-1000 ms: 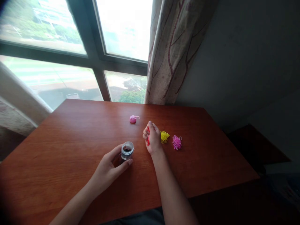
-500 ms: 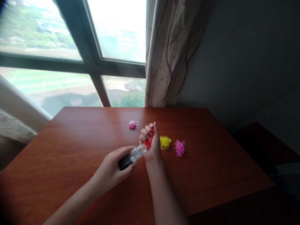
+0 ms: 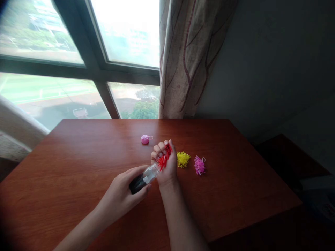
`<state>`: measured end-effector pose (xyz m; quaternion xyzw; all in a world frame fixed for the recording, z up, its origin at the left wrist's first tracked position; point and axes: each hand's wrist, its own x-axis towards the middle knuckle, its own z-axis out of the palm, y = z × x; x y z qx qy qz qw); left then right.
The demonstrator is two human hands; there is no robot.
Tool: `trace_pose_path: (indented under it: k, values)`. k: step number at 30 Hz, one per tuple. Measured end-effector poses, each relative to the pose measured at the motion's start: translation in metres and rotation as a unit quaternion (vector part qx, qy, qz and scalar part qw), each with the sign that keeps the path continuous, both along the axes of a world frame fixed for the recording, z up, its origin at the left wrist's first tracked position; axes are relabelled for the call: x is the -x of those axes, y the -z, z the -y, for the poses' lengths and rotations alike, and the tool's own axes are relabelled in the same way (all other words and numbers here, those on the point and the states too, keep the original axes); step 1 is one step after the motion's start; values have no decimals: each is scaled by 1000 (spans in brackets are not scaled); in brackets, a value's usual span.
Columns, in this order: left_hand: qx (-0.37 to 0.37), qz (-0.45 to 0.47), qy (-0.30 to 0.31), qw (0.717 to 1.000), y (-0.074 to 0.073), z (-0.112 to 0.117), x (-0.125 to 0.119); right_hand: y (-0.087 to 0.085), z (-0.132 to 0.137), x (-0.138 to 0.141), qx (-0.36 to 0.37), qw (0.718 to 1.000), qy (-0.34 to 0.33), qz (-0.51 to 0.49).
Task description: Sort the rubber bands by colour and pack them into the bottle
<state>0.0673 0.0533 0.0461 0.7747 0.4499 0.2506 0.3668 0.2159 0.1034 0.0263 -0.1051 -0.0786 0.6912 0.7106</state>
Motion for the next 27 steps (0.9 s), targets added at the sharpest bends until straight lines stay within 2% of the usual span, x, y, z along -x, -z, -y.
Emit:
trace_pose_path:
  k: [5, 11, 22, 27]
  values:
    - [11, -12, -3, 1000, 0, -1, 0, 2, 0, -1, -6, 996, -42, -74]
    - [10, -8, -5, 1000, 4, 1, 1, 2, 1, -1, -17, 995, -51, -82]
    - [48, 21, 13, 999, -1, -2, 4, 1, 3, -1, -24, 989, -82, -120]
    - [49, 31, 15, 998, 2, -2, 4, 0, 5, -1, -35, 991, -82, -103]
